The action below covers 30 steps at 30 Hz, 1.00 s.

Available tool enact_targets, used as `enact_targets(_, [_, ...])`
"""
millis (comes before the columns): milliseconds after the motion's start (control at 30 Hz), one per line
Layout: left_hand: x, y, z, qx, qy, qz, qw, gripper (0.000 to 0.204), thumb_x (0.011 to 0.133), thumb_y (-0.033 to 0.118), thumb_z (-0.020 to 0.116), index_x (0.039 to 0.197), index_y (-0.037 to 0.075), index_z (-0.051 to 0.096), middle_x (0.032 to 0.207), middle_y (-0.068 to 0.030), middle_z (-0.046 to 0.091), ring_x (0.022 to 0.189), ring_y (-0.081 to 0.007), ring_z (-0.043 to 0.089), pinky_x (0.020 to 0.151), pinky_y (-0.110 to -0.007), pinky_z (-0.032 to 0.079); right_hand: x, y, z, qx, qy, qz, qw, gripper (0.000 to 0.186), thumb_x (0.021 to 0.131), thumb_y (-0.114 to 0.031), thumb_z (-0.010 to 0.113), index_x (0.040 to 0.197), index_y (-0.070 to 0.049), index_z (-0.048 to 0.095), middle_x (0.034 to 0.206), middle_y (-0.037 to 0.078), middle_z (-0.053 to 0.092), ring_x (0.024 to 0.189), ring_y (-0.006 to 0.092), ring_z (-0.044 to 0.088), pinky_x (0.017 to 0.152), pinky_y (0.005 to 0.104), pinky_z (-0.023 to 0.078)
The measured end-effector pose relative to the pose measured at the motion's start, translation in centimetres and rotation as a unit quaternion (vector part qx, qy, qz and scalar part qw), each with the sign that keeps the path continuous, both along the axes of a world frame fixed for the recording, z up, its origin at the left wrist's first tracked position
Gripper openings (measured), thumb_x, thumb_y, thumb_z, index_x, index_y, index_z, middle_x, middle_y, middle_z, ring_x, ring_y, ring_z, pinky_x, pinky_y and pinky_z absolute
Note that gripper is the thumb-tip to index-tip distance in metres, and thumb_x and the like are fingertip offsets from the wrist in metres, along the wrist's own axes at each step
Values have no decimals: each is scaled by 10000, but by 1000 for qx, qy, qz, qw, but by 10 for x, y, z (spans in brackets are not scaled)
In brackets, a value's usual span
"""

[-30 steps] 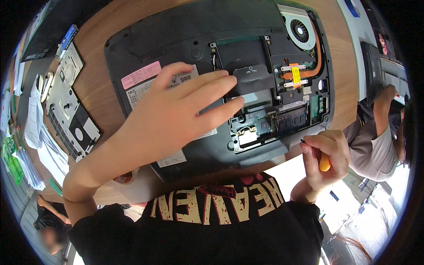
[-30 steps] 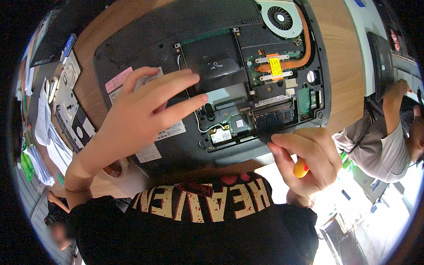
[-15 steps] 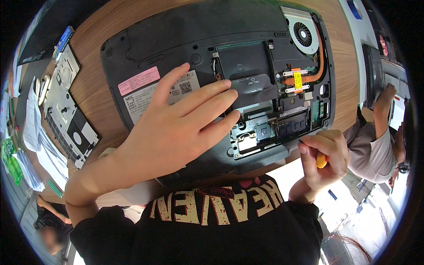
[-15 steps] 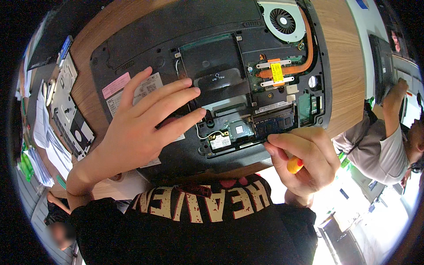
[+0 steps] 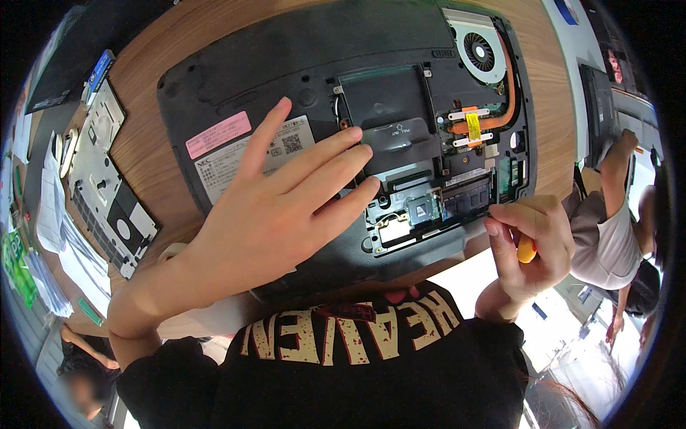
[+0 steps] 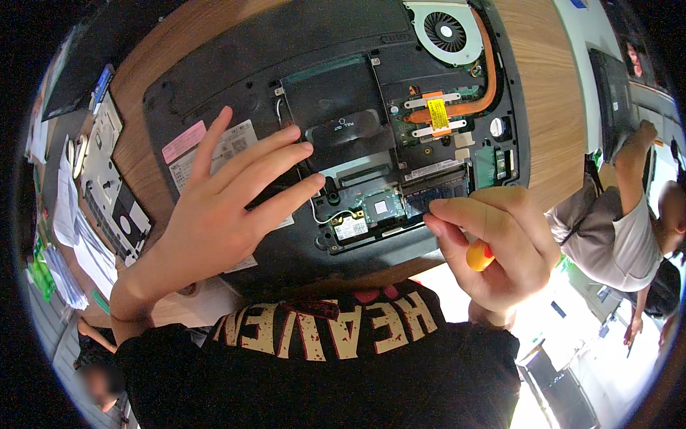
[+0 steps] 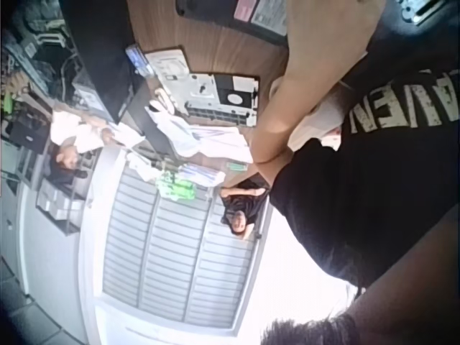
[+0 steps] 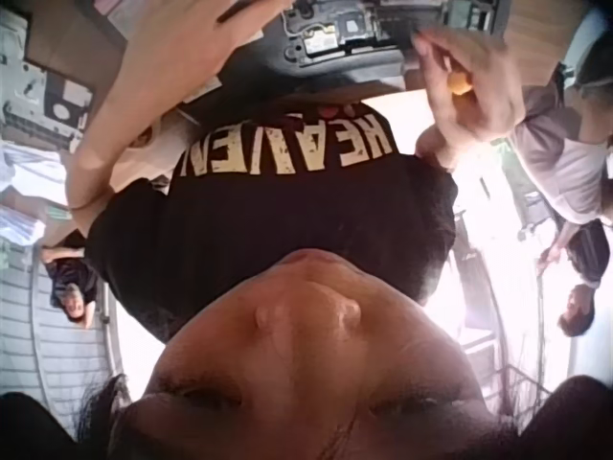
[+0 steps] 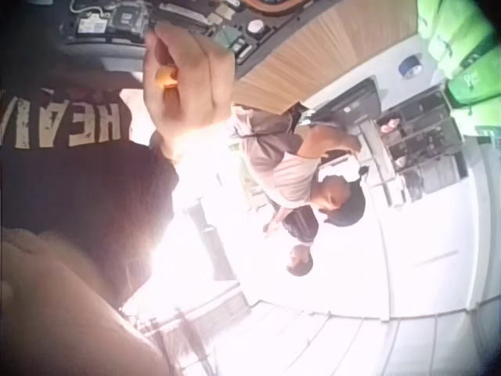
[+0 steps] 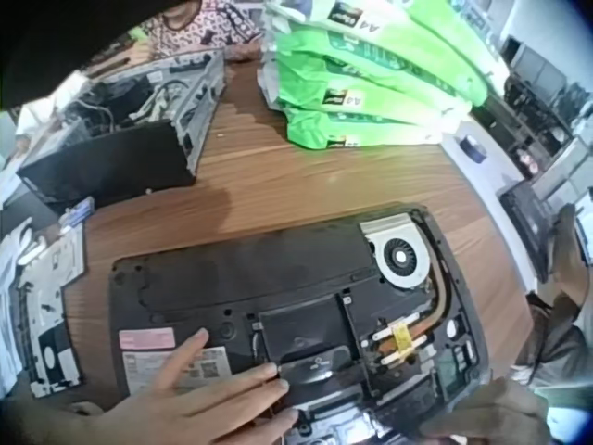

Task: The person repairs a laptop by removing the internal battery, disconnecting the fan assembly with a screwdriver, and unscrewing the motherboard screws.

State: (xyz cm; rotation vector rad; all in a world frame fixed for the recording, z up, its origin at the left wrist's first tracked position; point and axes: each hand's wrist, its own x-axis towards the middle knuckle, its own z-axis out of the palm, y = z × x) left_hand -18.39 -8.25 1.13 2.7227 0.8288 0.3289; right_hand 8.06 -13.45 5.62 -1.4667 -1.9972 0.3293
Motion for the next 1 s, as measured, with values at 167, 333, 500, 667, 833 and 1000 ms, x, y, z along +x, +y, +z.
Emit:
enact_targets(167, [-1, 3, 6, -31, -42, 17, 999, 346, 770, 58, 586, 1099, 133, 663, 1203, -67, 571, 1184, -220, 547, 1065, -556, 295, 3, -1, -4, 13, 17, 3, 1000, 230, 626, 28, 809, 823, -27, 702, 750, 70, 635, 601, 127, 573, 505, 224, 416])
enact_targets(333, [9, 37, 3, -18, -138, 18, 990, 358, 734, -7, 588, 1075, 81, 651, 1109, -90, 599, 1049, -254, 592, 927, -445, 432, 4, -12, -2, 6, 25, -43, 999, 202, 639, 12, 806, 804, -27, 696, 756, 71, 639, 616, 133, 575, 521, 237, 417])
enact_targets(500, [53, 80, 0, 33, -147, -99, 984, 315, 711, 12, 624, 1024, 49, 635, 988, -69, 597, 936, -259, 588, 824, -368, 462, 8, -31, 0, 10, 73, -92, 993, 182, 642, 14, 796, 788, -23, 692, 738, 67, 634, 632, 136, 563, 539, 236, 401])
enact_targets(667, [77, 104, -10, 109, -109, -207, 966, 186, 713, 48, 636, 898, 72, 628, 923, -35, 590, 900, -205, 584, 803, -339, 459, 19, -53, 2, 42, 70, -86, 993, 166, 658, 8, 779, 795, -24, 692, 733, 62, 630, 623, 129, 554, 534, 237, 388])
enact_targets(833, [78, 115, -8, 252, -47, -310, 916, 155, 709, 116, 611, 858, 72, 609, 918, -27, 594, 891, -174, 589, 780, -305, 468, 24, -71, -9, 49, 88, -134, 986, 159, 672, 3, 771, 805, -18, 686, 725, 57, 630, 619, 133, 558, 541, 238, 402])
enact_targets(1000, [70, 113, -5, 272, -69, -322, 904, 173, 716, 112, 600, 879, 54, 615, 943, -40, 604, 907, -195, 591, 750, -302, 475, 26, -83, -12, 46, 114, -151, 981, 150, 674, 4, 769, 794, -13, 683, 720, 56, 634, 618, 133, 559, 543, 242, 408])
